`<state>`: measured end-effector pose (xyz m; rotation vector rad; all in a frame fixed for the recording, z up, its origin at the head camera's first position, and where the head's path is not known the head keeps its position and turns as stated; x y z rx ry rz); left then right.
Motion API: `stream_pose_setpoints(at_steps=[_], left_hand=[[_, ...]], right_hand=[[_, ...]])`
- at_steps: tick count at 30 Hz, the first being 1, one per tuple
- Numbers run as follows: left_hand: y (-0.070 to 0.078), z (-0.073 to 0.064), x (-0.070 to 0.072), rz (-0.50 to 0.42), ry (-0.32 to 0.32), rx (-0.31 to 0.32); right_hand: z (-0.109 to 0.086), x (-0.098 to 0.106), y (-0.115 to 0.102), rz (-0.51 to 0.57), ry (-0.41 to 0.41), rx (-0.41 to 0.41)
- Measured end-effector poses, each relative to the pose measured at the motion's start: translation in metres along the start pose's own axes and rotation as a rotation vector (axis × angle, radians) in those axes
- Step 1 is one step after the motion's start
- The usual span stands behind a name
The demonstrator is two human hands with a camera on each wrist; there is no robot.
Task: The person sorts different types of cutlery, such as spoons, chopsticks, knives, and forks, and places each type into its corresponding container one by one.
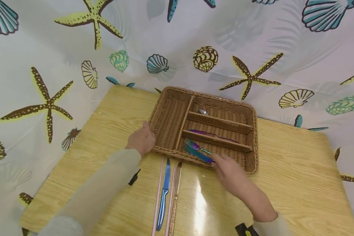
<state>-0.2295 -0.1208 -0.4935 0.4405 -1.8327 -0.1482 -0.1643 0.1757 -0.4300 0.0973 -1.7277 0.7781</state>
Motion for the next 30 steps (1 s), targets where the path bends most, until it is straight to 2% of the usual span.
stream_pose_setpoints(at_steps=[6,11,19,25,30], left_hand=[[-0.003,0.001,0.000,0.006,0.005,0.014],[-0.002,0.001,-0.001,-0.024,-0.015,0.028],[0.000,0.002,-0.001,-0.042,-0.028,0.031],[0.000,0.002,-0.003,-0.051,-0.023,0.037],[-0.002,0.002,-0.002,-0.046,0.000,0.027]], right_hand=[[0.040,0.026,0.018,-0.011,0.051,-0.067],[0.068,0.036,0.040,-0.041,0.093,-0.086],[0.094,0.029,0.065,-0.048,0.055,-0.114],[0.105,0.015,0.080,-0.018,0.031,-0.117],[0.110,0.007,0.091,-0.001,0.026,-0.172]])
Point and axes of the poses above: each hand's wrist, its own z-axis towards the middle knuckle, its own x-axis out of the back of the hand, y = z × x, the point moved 4 cm from there along z, towards the middle knuckle, and after that the axes turned 2 degrees about -z, right-handed, at the moved point
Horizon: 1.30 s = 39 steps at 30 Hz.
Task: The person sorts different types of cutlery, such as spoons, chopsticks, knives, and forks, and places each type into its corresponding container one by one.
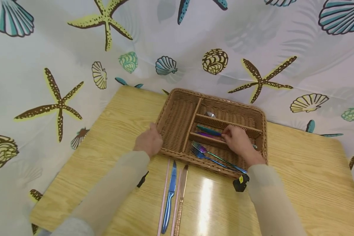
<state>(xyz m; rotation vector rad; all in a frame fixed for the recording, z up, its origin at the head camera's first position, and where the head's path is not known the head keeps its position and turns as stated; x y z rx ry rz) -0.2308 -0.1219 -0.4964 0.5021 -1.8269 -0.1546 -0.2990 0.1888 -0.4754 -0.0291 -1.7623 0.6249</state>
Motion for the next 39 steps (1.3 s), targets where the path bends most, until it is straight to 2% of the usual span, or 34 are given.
stream_pose_setpoints(at_steps=[8,17,23,26,31,39], left_hand=[[-0.001,0.001,0.001,0.012,-0.014,0.011],[-0.006,0.000,0.004,0.016,-0.034,0.035],[-0.006,-0.002,0.005,0.014,-0.044,0.038],[-0.006,-0.002,0.004,0.015,-0.042,0.045],[-0.004,0.000,0.000,-0.002,-0.050,0.036],[0.000,0.000,-0.002,0.008,-0.043,0.031]], right_hand=[[0.001,-0.005,0.004,0.041,0.012,-0.069],[0.007,-0.010,-0.001,0.063,-0.025,-0.129],[0.003,-0.013,-0.001,0.040,0.000,-0.189],[0.000,-0.014,0.000,0.018,0.041,-0.198],[-0.009,-0.014,0.001,-0.003,0.172,-0.179],[-0.027,-0.008,-0.009,0.078,0.289,-0.090]])
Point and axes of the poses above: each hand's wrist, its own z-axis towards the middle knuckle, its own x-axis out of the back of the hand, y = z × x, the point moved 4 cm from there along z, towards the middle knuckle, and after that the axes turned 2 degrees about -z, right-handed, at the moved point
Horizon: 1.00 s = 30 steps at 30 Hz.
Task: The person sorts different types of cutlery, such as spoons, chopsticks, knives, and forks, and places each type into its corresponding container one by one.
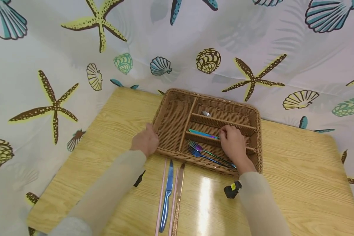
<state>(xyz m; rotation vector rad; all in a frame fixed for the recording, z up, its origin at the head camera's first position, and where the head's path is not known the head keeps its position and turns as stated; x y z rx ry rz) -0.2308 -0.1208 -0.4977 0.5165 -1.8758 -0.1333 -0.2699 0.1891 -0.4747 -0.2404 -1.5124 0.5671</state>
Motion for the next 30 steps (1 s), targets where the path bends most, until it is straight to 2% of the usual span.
stream_pose_setpoints(at_steps=[5,10,16,20,23,27,30], left_hand=[[0.003,-0.001,0.001,0.000,-0.010,-0.003],[0.003,-0.002,0.002,-0.011,-0.008,-0.005],[0.002,-0.002,0.003,-0.016,-0.005,-0.009],[0.002,-0.002,0.002,-0.026,-0.018,-0.013],[0.002,-0.003,0.002,-0.022,-0.028,-0.018],[0.002,-0.005,0.003,-0.006,-0.034,-0.021],[0.004,-0.006,0.003,0.011,-0.028,-0.027]], right_hand=[[-0.021,0.011,-0.022,0.024,0.134,0.079],[-0.053,0.012,-0.056,0.054,0.279,0.240],[-0.094,-0.007,-0.086,0.074,0.307,0.367],[-0.117,-0.020,-0.095,0.047,0.313,0.399],[-0.133,-0.034,-0.097,0.026,0.229,0.330],[-0.150,-0.056,-0.095,0.023,-0.011,0.155],[-0.159,-0.071,-0.092,-0.015,-0.185,0.079]])
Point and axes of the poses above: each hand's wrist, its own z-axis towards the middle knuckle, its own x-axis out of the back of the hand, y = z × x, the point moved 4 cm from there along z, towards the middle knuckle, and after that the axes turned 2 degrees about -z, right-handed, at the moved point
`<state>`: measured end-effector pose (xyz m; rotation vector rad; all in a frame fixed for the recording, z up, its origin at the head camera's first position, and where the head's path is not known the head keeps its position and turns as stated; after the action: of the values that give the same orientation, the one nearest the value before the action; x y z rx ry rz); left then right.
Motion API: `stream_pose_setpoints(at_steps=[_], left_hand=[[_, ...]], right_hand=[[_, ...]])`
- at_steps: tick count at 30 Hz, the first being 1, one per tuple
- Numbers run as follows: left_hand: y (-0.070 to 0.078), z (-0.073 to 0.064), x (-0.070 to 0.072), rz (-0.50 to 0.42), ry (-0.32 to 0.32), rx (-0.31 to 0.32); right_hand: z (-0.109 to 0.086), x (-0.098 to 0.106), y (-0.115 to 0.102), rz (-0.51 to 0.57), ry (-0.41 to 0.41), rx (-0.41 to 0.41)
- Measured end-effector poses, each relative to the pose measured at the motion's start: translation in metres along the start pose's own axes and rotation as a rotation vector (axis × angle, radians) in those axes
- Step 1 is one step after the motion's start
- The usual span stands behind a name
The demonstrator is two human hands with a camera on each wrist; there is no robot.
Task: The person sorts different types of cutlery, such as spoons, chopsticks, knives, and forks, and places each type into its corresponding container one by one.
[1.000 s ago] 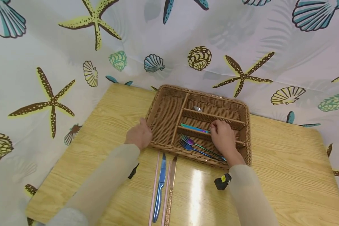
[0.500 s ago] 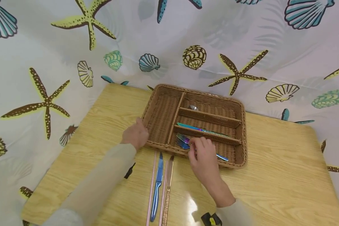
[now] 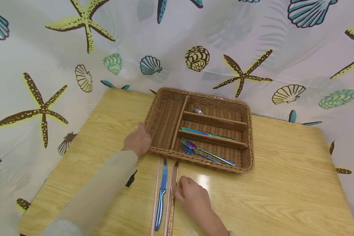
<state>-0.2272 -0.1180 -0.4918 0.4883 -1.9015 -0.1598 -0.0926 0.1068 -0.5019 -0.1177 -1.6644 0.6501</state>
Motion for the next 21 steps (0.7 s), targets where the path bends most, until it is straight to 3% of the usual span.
stream_pose_setpoints(at_steps=[2,5,16,21], left_hand=[[0.000,0.000,0.001,0.008,0.006,-0.004],[0.001,0.000,0.002,0.017,0.011,-0.005],[-0.001,0.001,0.000,0.034,0.046,-0.019],[-0.001,0.002,0.000,0.030,0.041,-0.020]], right_hand=[[-0.003,-0.009,0.000,-0.020,-0.089,-0.013],[-0.006,-0.016,-0.001,-0.051,-0.149,-0.014],[-0.005,-0.022,-0.012,-0.221,-0.090,-0.042],[-0.006,-0.023,-0.016,-0.253,-0.113,-0.077]])
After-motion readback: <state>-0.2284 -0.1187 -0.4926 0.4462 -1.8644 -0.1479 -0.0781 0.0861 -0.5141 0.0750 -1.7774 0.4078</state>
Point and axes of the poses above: each hand's wrist, its own z-axis towards the middle knuckle, its own x-axis out of the back of the hand, y = z × x, the point moved 4 cm from there along z, towards the middle knuckle, and after that the axes turned 2 degrees about -z, right-handed, at the moved point
